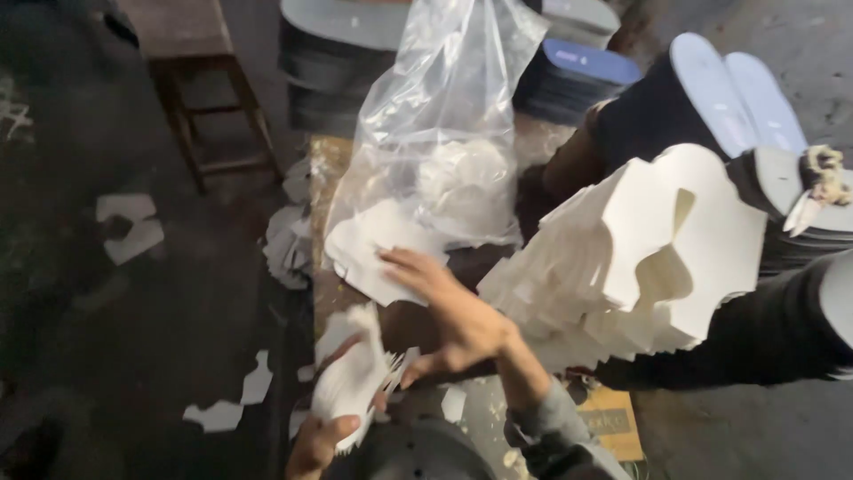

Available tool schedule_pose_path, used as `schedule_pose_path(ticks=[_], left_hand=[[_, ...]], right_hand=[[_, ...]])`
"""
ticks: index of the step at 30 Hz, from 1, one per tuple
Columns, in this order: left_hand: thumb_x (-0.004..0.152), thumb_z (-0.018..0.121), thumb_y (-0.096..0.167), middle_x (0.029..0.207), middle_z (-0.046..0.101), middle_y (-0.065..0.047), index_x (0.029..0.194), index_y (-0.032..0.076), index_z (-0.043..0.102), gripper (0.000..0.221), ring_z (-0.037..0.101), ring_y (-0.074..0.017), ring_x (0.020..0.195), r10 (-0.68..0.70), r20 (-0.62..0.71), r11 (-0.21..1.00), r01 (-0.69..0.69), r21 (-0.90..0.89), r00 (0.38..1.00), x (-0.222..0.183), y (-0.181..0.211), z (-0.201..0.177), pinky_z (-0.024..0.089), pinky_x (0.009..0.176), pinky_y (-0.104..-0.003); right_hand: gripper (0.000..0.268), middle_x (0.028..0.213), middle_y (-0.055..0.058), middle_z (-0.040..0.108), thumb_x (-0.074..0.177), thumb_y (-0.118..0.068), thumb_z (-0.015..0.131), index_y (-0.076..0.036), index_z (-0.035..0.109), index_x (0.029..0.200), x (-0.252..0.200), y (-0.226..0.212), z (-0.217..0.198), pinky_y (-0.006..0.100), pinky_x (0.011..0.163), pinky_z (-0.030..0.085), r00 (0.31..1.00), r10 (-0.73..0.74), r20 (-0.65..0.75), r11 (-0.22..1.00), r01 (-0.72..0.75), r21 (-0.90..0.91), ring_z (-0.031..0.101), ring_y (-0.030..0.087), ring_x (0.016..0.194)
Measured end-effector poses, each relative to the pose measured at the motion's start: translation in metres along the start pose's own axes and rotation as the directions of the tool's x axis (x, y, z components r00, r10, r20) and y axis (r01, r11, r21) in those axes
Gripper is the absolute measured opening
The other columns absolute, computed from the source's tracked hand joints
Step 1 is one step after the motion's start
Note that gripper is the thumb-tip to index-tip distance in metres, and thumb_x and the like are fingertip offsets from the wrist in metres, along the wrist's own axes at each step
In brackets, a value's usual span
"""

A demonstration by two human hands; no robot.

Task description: The recorder is sorting and stacking die-cut white paper shapes in a print shop environment.

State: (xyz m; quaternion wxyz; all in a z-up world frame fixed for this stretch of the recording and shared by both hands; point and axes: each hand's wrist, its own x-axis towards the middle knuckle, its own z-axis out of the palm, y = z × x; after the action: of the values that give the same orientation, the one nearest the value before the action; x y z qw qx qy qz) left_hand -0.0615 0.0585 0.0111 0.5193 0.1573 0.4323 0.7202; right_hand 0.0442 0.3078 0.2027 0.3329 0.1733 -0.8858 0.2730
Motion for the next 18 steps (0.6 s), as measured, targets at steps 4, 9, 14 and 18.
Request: schedule_pose_path(ticks=[4, 9, 14, 18], left_hand=[[0.075, 0.067, 0.015, 0.103, 0.068, -0.017, 0.155, 0.002, 0.039, 0.085, 0.064, -0.0238, 0.088, -0.132, 0.514, 0.969, 0.001, 0.246, 0.847, 0.007, 0.075, 0.012, 0.052, 0.083, -0.035], [0.092, 0.072, 0.011, 0.131, 0.064, -0.027, 0.129, 0.008, 0.053, 0.041, 0.071, -0.0311, 0.113, 0.449, 0.66, 0.591, -0.754, 0.286, 0.602, 0.008, 0.15, 0.019, 0.058, 0.099, -0.034], [0.082, 0.073, 0.031, 0.125, 0.072, -0.023, 0.142, 0.005, 0.061, 0.067, 0.071, -0.0307, 0.113, 0.03, 0.665, 0.898, -0.313, 0.31, 0.746, 0.061, 0.097, -0.06, 0.055, 0.1, -0.037], [0.076, 0.086, 0.03, 0.135, 0.061, -0.025, 0.138, 0.005, 0.054, 0.075, 0.06, -0.0398, 0.125, 0.377, 0.458, 0.609, -0.588, 0.532, 0.805, 0.11, 0.002, -0.099, 0.047, 0.104, -0.045]], right_hand=[[0.096, 0.167, 0.023, 0.033, 0.068, -0.052, 0.078, -0.008, 0.051, 0.149, -0.064, 0.056, 0.076, 0.064, 0.125, 0.014, 0.853, 0.282, 0.44, 0.903, -0.39, 0.178, 0.016, 0.046, 0.158], [0.045, 0.117, 0.012, 0.071, 0.071, -0.027, 0.076, -0.008, 0.074, 0.112, -0.111, 0.051, 0.097, 0.057, 0.12, 0.032, 0.805, 0.36, 0.472, 0.856, -0.486, 0.175, 0.064, 0.034, 0.12], [0.041, 0.099, 0.011, 0.077, 0.065, -0.018, 0.08, -0.008, 0.074, 0.104, -0.053, -0.014, 0.07, 0.04, 0.085, 0.06, 0.78, 0.54, 0.317, 0.831, -0.553, -0.057, 0.076, 0.031, 0.09], [0.035, 0.097, 0.01, 0.079, 0.067, -0.015, 0.088, -0.008, 0.076, 0.1, -0.106, 0.018, 0.111, 0.038, 0.077, 0.062, 0.613, 0.789, 0.041, 0.613, -0.781, -0.12, 0.078, 0.028, 0.087]])
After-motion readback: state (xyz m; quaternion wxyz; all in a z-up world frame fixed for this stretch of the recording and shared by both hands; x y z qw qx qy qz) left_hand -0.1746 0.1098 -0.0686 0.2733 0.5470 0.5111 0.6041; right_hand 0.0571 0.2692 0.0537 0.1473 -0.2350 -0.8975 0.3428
